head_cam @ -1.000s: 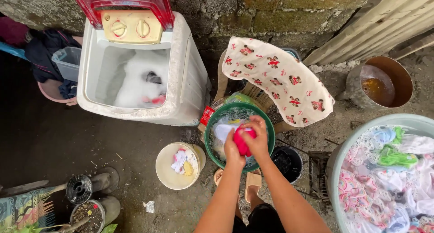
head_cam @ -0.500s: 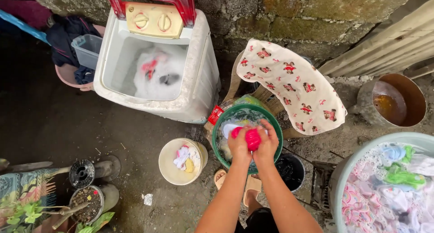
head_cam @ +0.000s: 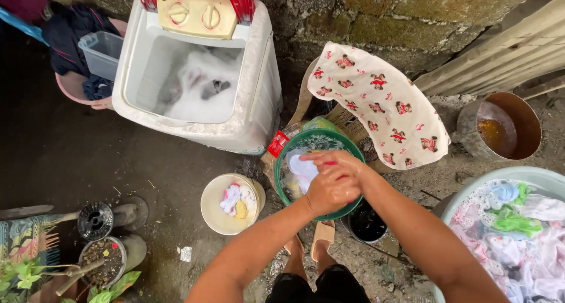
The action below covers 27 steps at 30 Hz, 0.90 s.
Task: Hand-washing various clothing items in a basin and transferring them to a larger container for rinsing.
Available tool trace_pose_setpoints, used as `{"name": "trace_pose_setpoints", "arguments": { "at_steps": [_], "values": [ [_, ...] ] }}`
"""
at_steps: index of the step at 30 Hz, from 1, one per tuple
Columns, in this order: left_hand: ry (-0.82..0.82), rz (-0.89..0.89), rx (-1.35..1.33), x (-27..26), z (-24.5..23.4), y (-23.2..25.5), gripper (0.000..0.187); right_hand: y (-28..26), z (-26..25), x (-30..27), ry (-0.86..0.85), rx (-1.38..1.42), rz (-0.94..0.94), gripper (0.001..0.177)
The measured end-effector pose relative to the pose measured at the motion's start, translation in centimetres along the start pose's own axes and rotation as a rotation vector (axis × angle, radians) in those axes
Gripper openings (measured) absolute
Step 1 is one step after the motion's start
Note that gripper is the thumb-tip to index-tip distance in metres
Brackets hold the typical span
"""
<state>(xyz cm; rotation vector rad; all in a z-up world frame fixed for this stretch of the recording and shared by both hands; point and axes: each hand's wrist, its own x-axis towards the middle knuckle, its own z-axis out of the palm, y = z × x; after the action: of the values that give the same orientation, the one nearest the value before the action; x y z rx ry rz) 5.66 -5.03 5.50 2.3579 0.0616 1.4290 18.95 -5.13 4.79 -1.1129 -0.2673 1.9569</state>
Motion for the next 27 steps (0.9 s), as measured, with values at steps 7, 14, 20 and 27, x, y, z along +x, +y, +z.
{"name": "trace_pose_setpoints", "arguments": {
  "at_steps": [7,14,20,27],
  "values": [
    [-0.191,0.351,0.155,-1.7,0.3,-0.1,0.025,-3.4,5.1,-0.1,-0.042,-1.205,0.105,0.034],
    [-0.383,0.509,0.210,-8.6,4.4,-3.1,0.018,3.6,-0.9,7.5,0.218,-1.367,0.087,0.028],
    [-0.391,0.459,0.082,-3.4,-0.7,-2.3,0.021,0.3,1.2,5.2,0.247,-1.095,0.186,0.021],
    [0.097,-0.511,0.064,-3.8,-11.2,-0.5,0.013,2.6,6.3,5.2,0.078,0.256,0.011,0.022]
  ]
}}
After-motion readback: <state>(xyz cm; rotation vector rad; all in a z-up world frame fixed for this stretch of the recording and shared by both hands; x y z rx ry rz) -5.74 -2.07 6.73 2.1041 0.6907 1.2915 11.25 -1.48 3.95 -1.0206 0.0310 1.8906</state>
